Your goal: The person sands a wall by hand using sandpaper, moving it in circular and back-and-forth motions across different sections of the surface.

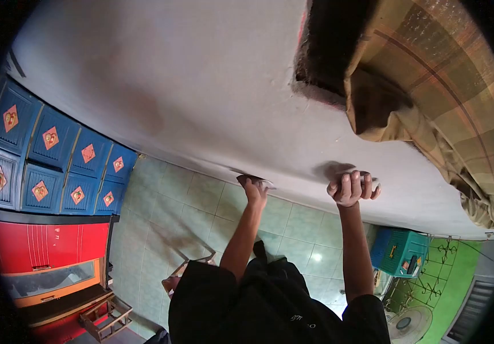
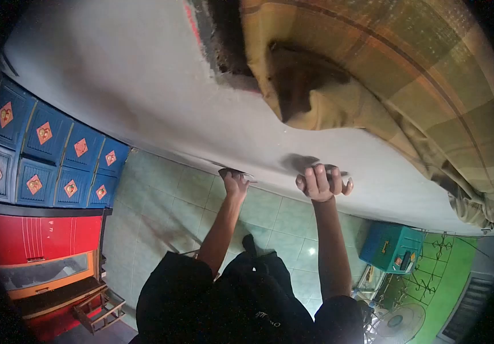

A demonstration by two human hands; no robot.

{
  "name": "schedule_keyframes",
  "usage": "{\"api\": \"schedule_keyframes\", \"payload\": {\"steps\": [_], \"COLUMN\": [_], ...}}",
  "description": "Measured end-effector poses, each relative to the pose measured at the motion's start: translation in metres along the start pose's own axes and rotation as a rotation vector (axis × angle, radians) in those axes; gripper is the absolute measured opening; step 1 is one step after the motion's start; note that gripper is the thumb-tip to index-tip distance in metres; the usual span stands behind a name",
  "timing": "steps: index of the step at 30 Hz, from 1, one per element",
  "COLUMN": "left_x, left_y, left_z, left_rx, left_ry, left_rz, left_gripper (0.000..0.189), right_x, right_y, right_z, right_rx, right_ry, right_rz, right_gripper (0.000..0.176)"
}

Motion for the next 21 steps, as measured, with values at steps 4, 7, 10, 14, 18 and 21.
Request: {"api": "schedule_keyframes", "payload": {"steps": [4,7,10,14,18,21], "left_x": [0.000,-0.025,-0.036,-0.037,-0.033,-0.048], "left_y": [0.001,0.024,0.020,-0.031,-0.038,-0.019], "left_z": [0.002,0.064,0.061,-0.059,-0.066,-0.013], "left_rx": [0.002,-0.134,-0.188,-0.013,0.033,-0.067], "left_ry": [-0.042,0.082,0.096,-0.077,-0.091,-0.095], "left_rz": [-0.024,-0.131,-0.076,0.008,0.044,0.058], "left_gripper": [0.053,0.052,0.055,0.062,0.064,0.062], "right_x": [0.001,0.001,0.001,0.002,0.003,0.002], "right_y": [-0.001,-0.001,-0.002,-0.002,-0.003,-0.002], "right_z": [0.006,0.009,0.009,0.010,0.012,0.011], "right_rx": [0.002,0.038,0.024,0.034,0.031,0.034], "right_ry": [-0.025,-0.038,-0.053,-0.067,-0.071,-0.068], "right_rz": [0.011,0.017,0.029,0.034,0.061,0.053], "right_gripper": [0.037,0.036,0.037,0.039,0.041,0.042]}}
Point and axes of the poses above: each hand's wrist, its own z-axis towards the middle knuckle, its own y-axis out of the back of the hand, x = y × z, the point moved 4 cm from there along z, towards the middle knuckle, and after that the axes turned 7 degrees about -x, right-handed, at the moved point
